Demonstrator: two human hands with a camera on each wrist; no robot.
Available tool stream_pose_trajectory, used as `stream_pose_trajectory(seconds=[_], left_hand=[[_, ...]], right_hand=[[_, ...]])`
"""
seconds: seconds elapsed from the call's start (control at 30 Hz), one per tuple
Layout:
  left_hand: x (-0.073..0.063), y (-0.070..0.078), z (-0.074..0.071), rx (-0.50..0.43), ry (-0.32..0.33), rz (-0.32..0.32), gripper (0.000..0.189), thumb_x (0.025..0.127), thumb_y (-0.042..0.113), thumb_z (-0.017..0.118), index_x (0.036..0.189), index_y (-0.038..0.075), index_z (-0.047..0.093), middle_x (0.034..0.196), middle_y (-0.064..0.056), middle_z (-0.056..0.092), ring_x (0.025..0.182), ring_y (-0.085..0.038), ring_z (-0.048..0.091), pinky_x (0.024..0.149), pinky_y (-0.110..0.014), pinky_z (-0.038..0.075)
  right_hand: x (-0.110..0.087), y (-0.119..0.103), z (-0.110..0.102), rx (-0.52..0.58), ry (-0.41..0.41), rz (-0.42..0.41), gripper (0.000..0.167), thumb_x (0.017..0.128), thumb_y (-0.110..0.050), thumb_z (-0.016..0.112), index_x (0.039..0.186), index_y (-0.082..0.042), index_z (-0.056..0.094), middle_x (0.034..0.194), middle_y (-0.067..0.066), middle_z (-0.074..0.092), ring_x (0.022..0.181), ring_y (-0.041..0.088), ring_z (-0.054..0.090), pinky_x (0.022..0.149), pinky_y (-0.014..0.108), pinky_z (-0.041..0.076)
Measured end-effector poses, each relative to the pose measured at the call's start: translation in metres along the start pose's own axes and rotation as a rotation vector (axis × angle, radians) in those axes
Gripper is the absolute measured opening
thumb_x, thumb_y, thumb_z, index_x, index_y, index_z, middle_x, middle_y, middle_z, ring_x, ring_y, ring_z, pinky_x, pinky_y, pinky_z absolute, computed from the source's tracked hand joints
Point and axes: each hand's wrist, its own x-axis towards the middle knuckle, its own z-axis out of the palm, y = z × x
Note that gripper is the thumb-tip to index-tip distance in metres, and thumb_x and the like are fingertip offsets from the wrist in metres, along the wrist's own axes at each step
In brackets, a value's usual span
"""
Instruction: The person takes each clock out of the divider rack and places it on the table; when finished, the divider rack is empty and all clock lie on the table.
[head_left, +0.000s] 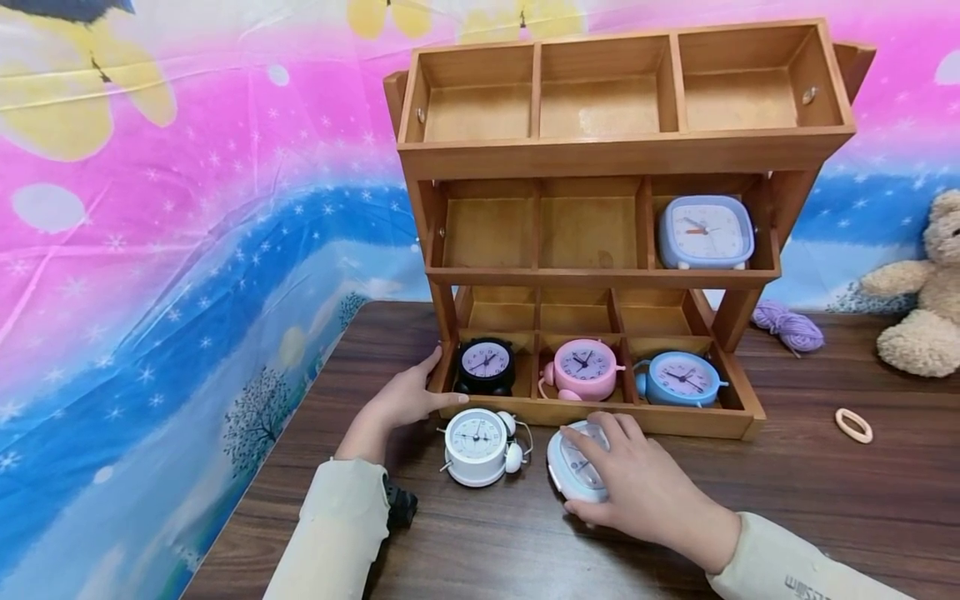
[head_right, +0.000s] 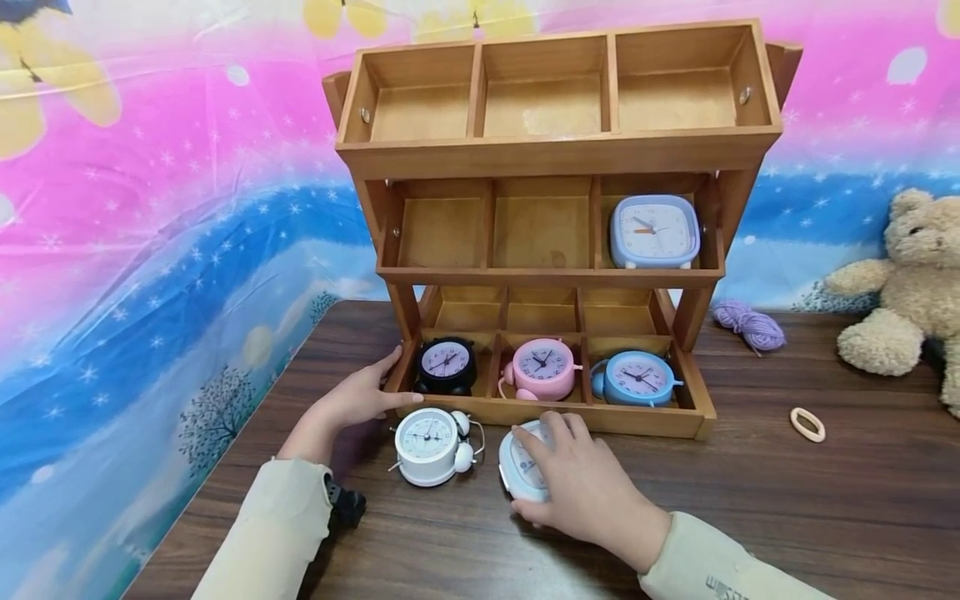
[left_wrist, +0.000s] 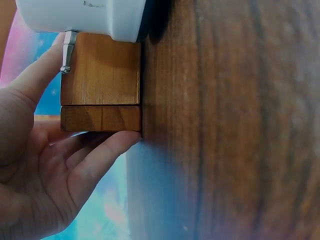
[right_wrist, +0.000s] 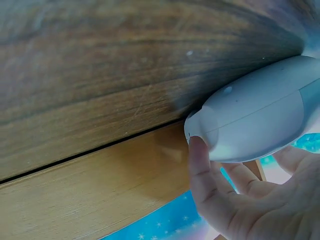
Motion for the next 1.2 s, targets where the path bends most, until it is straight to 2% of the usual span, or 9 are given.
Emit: stream_pose_trajectory(seconds=[0.17, 0.4, 0.6, 0.67, 0.77, 0.9, 0.97, 1.1, 1.2], left_hand=[[-0.001, -0.003, 0.0, 0.021, -0.003, 0.021, 0.099, 0.09, 0.048, 0.071, 0.161, 0.013, 0.01, 0.149, -0.026, 0.042, 0.098, -0.029, 0.067, 0.101, -0.051, 0.045], [-0.002, -0.007, -0.003, 0.011, -0.026, 0.038, 0.101, 0.09, 0.05, 0.07, 0.161, 0.012, 0.009, 0.147, -0.028, 0.043, 0.083, -0.021, 0.069, 0.098, -0.05, 0.047], [-0.003, -0.006, -0.002, 0.019, -0.017, 0.028, 0.1, 0.09, 0.048, 0.071, 0.161, 0.013, 0.009, 0.148, -0.028, 0.043, 0.087, -0.025, 0.069, 0.099, -0.05, 0.046], [-0.003, -0.005, -0.001, 0.033, -0.012, 0.032, 0.1, 0.09, 0.05, 0.07, 0.161, 0.012, 0.01, 0.148, -0.027, 0.043, 0.101, -0.031, 0.067, 0.101, -0.052, 0.044], [-0.003, -0.004, -0.002, 0.018, -0.015, 0.033, 0.099, 0.09, 0.052, 0.068, 0.161, 0.012, 0.011, 0.148, -0.027, 0.043, 0.104, -0.033, 0.066, 0.101, -0.053, 0.045], [-0.003, -0.004, -0.002, -0.033, -0.026, 0.023, 0.097, 0.092, 0.049, 0.068, 0.161, 0.014, 0.01, 0.151, -0.029, 0.038, 0.086, -0.026, 0.07, 0.097, -0.05, 0.047], [-0.002, -0.004, -0.002, -0.039, -0.024, 0.024, 0.097, 0.092, 0.048, 0.068, 0.161, 0.013, 0.01, 0.152, -0.029, 0.035, 0.084, -0.023, 0.07, 0.097, -0.05, 0.048], [-0.001, -0.004, -0.001, -0.04, -0.014, 0.023, 0.097, 0.091, 0.046, 0.07, 0.161, 0.013, 0.01, 0.152, -0.029, 0.035, 0.084, -0.024, 0.07, 0.096, -0.049, 0.049], [0.0, -0.003, 0.0, -0.037, -0.008, 0.027, 0.096, 0.092, 0.046, 0.069, 0.161, 0.013, 0.011, 0.152, -0.029, 0.035, 0.084, -0.024, 0.07, 0.096, -0.049, 0.049]], right_hand=[[-0.001, 0.0, 0.0, -0.026, -0.003, -0.01, 0.081, 0.077, -0.068, 0.071, 0.143, -0.023, 0.055, 0.133, 0.013, 0.052, 0.117, 0.033, 0.052, 0.082, 0.054, 0.052], [0.0, 0.001, -0.001, -0.058, -0.026, -0.019, 0.085, 0.08, -0.078, 0.059, 0.146, -0.026, 0.051, 0.133, 0.012, 0.054, 0.12, 0.032, 0.052, 0.086, 0.057, 0.05], [0.005, 0.004, -0.011, -0.048, 0.0, -0.032, 0.078, 0.085, -0.077, 0.053, 0.141, -0.023, 0.057, 0.128, 0.009, 0.058, 0.117, 0.029, 0.055, 0.089, 0.053, 0.05], [0.008, 0.007, -0.019, -0.032, 0.034, -0.048, 0.075, 0.086, -0.073, 0.057, 0.139, -0.021, 0.06, 0.125, 0.008, 0.06, 0.113, 0.028, 0.057, 0.089, 0.05, 0.051], [0.015, 0.015, -0.037, -0.006, 0.14, -0.103, 0.062, 0.087, -0.06, 0.066, 0.133, -0.018, 0.065, 0.119, 0.006, 0.061, 0.107, 0.026, 0.059, 0.086, 0.047, 0.052], [0.028, 0.031, -0.067, -0.013, 0.329, -0.199, 0.046, 0.09, -0.046, 0.068, 0.126, -0.016, 0.069, 0.12, 0.01, 0.062, 0.109, 0.03, 0.058, 0.084, 0.049, 0.05], [0.036, 0.04, -0.082, -0.033, 0.394, -0.226, 0.045, 0.092, -0.044, 0.065, 0.126, -0.015, 0.068, 0.127, 0.014, 0.06, 0.116, 0.034, 0.055, 0.088, 0.054, 0.046], [0.048, 0.055, -0.106, -0.065, 0.446, -0.195, 0.048, 0.09, -0.037, 0.068, 0.132, -0.013, 0.065, 0.142, 0.015, 0.052, 0.133, 0.038, 0.043, 0.098, 0.063, 0.036], [0.055, 0.063, -0.124, -0.072, 0.43, -0.098, 0.054, 0.089, -0.032, 0.072, 0.139, -0.014, 0.059, 0.153, 0.012, 0.041, 0.143, 0.036, 0.031, 0.105, 0.067, 0.028]])
